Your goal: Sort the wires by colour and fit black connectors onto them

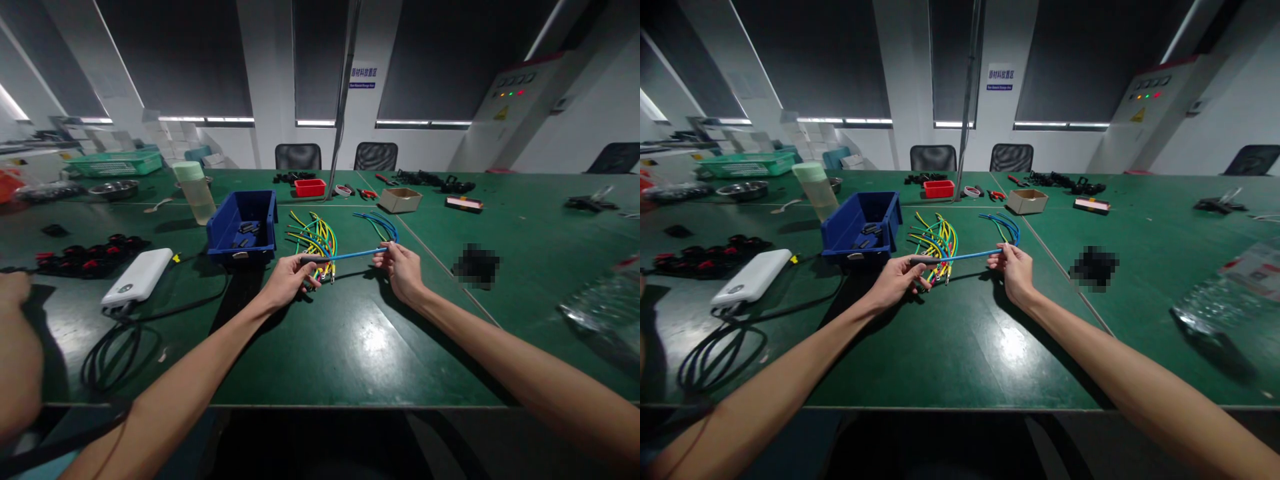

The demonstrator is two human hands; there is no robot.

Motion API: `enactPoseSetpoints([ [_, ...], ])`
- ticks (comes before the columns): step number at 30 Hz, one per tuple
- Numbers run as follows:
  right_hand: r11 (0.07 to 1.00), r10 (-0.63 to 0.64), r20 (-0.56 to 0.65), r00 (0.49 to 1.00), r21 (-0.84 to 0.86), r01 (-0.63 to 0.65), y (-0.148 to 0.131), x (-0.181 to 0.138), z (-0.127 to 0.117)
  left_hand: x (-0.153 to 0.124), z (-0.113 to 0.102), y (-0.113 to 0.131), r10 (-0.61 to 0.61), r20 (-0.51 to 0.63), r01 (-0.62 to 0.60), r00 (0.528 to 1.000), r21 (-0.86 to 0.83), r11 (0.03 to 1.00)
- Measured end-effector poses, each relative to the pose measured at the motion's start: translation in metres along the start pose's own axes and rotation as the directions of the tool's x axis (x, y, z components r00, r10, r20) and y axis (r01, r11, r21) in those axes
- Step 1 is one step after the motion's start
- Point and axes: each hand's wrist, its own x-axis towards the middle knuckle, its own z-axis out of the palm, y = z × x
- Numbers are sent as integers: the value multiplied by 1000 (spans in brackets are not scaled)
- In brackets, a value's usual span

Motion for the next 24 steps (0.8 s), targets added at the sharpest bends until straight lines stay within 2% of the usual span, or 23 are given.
enactPoseSetpoints([
  [8,1000,-3,4,1000,30,3,-1,0,0,0,0,0,-9,6,9,1000,-27,1000],
  [14,1000,-13,37,999,22,12,-2,-3,1,1,5,0,-77,25,79,997,-102,992],
  [19,1000,-17,61,998,17,16,-1,-3,2,0,7,4,-75,-1,74,997,-102,992],
  [24,999,-29,64,998,-11,30,3,-1,1,-1,7,7,-67,36,69,997,-83,994],
])
